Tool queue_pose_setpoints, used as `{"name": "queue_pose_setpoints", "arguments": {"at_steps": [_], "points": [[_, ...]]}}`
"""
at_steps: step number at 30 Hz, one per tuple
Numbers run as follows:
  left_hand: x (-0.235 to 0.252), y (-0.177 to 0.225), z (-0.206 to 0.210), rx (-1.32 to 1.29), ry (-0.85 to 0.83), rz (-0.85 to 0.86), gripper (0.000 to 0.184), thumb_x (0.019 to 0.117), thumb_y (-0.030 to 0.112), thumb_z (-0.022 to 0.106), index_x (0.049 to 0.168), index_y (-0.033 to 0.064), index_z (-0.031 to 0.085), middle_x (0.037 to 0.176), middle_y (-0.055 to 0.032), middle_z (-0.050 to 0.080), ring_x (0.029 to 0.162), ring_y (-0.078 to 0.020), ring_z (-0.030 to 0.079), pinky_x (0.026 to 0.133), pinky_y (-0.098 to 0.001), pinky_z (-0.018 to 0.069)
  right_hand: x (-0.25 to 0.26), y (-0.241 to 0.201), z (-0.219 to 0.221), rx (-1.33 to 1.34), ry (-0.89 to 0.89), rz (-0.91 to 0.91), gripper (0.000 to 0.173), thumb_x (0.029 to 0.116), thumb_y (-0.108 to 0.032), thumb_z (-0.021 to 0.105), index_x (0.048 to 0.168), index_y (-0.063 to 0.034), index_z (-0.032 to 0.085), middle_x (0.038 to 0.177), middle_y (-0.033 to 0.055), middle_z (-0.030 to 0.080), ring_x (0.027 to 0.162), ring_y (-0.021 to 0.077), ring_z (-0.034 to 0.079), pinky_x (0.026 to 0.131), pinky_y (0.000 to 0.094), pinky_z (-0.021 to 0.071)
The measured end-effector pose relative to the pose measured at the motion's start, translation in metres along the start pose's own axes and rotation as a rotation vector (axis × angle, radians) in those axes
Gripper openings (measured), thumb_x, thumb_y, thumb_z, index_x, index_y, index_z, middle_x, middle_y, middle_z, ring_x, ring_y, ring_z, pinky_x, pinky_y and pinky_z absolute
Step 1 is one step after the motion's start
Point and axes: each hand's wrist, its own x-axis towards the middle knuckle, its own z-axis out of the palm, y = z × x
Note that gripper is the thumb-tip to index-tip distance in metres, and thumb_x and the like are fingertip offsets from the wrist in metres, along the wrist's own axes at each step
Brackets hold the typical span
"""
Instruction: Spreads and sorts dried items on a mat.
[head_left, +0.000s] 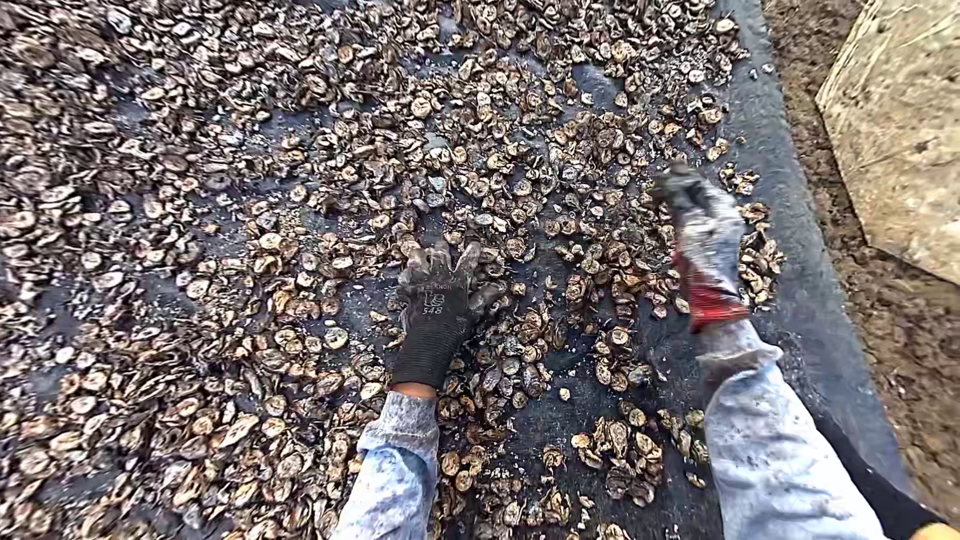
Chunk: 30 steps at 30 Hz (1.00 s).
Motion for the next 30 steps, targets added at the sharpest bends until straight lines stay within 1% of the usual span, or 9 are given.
{"name": "queue_pose_setpoints", "arguments": {"at_steps": [5,7,11,15,19,22,25,27,30], "points": [[0.001,0.016,-0.014,-0.176,-0.075,-0.011,0.039,0.0984,0.019,0.068,0.132,0.0001,0.063,0.128,-0.0291,0.062,0.12,-0.0491,0.059,0.101,-0.0691,0.0442,-0.038,0.022,-0.069,-0.331,-0.108,0.142,0.06,0.1051,-0.042,0.053,0.16,-0.0235,0.037,0.15,0.0156,0.054,0.129,0.0407,0.058,0.101,0.0699,0.0446],[0.002,0.024,-0.023,-0.301,0.065,0.046,0.038,0.1001,0.033,0.065,0.124,0.0027,0.067,0.113,-0.0238,0.069,0.105,-0.0414,0.067,0.091,-0.0648,0.0512,-0.082,0.02,-0.052,-0.456,-0.459,0.036,0.078,0.092,-0.053,0.069,0.16,-0.0289,0.038,0.162,0.0087,0.043,0.144,0.0324,0.047,0.114,0.063,0.0398],[0.001,0.052,-0.046,-0.549,0.225,0.217,0.029,0.0964,0.021,0.069,0.118,0.0028,0.067,0.101,-0.0159,0.071,0.083,-0.0264,0.068,0.074,-0.0482,0.057,-0.22,0.018,-0.002,-0.627,-0.667,-0.245,0.108,0.0573,-0.074,0.079,0.151,-0.0282,0.053,0.165,0.0261,0.029,0.15,0.0576,0.022,0.116,0.0768,0.0194],[0.003,0.059,-0.055,-0.518,0.194,0.301,0.028,0.1011,0.006,0.057,0.128,0.0058,0.063,0.103,-0.0182,0.07,0.079,-0.0306,0.067,0.07,-0.0502,0.0552,-0.23,0.037,0.028,-0.484,-0.464,-0.478,0.066,0.0884,-0.062,0.06,0.148,-0.0321,0.056,0.157,0.0243,0.044,0.145,0.0515,0.038,0.116,0.0712,0.029],[0.016,0.061,-0.052,-0.482,0.239,0.237,0.027,0.1037,0.028,0.06,0.119,0.0055,0.061,0.081,-0.0151,0.063,0.06,-0.0281,0.059,0.054,-0.0466,0.0504,-0.122,0.04,0.04,-0.659,-0.229,-0.398,0.079,0.0867,-0.071,0.061,0.154,-0.0305,0.048,0.164,0.0261,0.031,0.15,0.0501,0.029,0.117,0.0727,0.0232],[0.029,0.077,-0.039,-0.351,0.201,0.309,0.039,0.0998,0.039,0.065,0.117,0.0041,0.066,0.101,-0.019,0.07,0.089,-0.0373,0.069,0.075,-0.0586,0.0553,-0.044,0.033,0.046,-0.749,-0.312,-0.22,0.106,0.0757,-0.077,0.068,0.163,-0.0345,0.027,0.171,0.0244,0.009,0.156,0.0489,0.011,0.121,0.072,0.013],[0.031,0.106,0.005,-0.157,-0.079,0.424,0.07,0.0856,0.05,0.076,0.146,0.0206,0.056,0.156,-0.0237,0.043,0.142,-0.047,0.041,0.11,-0.0675,0.0376,-0.027,0.035,0.037,-0.745,-0.454,-0.142,0.084,0.0853,-0.051,0.073,0.159,-0.0285,0.04,0.168,0.0202,0.026,0.15,0.0472,0.031,0.114,0.0712,0.0291],[0.02,0.123,0.032,-0.052,-0.208,0.452,0.072,0.0868,0.031,0.079,0.152,0.0283,0.049,0.158,-0.0236,0.04,0.143,-0.0497,0.038,0.109,-0.0689,0.0362,-0.046,0.049,0.012,-0.68,-0.459,-0.222,0.062,0.0929,-0.029,0.069,0.152,-0.02,0.051,0.156,0.0194,0.047,0.137,0.0435,0.05,0.105,0.0677,0.0422],[0.014,0.118,0.045,-0.215,-0.205,0.492,0.037,0.0923,0.003,0.068,0.128,0.0094,0.069,0.132,-0.0224,0.063,0.126,-0.0427,0.057,0.105,-0.0598,0.0456,-0.061,0.058,-0.039,-0.6,-0.504,0.002,0.043,0.1022,-0.024,0.06,0.144,-0.0164,0.06,0.139,0.0164,0.063,0.128,0.0368,0.06,0.104,0.0627,0.0464]]}}
